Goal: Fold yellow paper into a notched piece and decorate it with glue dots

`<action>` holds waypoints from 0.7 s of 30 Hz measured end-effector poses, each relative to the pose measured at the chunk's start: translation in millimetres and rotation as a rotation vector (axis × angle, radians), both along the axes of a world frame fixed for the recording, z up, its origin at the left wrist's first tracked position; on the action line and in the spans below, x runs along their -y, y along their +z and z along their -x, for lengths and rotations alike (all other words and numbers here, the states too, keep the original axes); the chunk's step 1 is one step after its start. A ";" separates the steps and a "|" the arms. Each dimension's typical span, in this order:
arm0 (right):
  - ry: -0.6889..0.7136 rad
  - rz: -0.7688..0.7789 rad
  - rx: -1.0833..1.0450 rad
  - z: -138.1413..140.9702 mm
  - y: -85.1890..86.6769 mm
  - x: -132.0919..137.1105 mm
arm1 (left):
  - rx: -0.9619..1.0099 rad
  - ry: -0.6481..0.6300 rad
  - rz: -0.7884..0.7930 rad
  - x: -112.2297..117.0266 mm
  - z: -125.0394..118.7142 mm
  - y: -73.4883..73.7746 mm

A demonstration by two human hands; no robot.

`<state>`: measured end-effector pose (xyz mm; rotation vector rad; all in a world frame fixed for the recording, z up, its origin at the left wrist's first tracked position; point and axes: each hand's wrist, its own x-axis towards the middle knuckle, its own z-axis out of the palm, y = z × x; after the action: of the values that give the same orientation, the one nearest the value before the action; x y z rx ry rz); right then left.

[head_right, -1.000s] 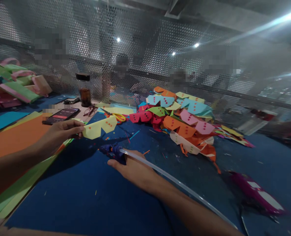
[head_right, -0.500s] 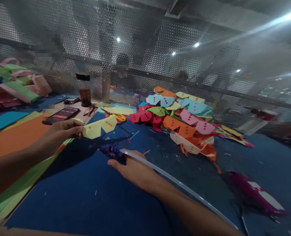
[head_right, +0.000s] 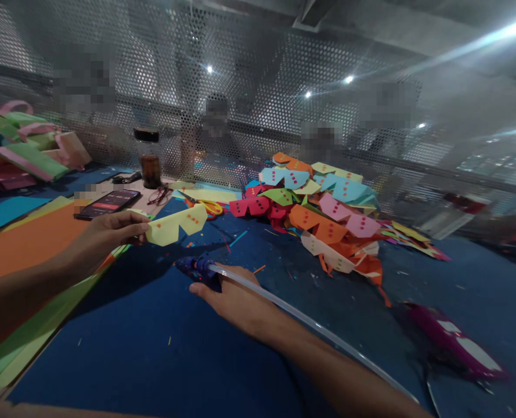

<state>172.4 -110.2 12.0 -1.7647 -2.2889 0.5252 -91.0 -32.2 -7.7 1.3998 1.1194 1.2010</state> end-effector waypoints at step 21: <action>-0.019 0.067 -0.020 0.1 7.8 2.5 | 0.007 0.002 -0.016 -1.5 -0.4 -0.3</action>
<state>172.4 -112.7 19.7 -1.8015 -2.2641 0.6206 -90.6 -30.7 -8.0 1.4059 1.1087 1.2180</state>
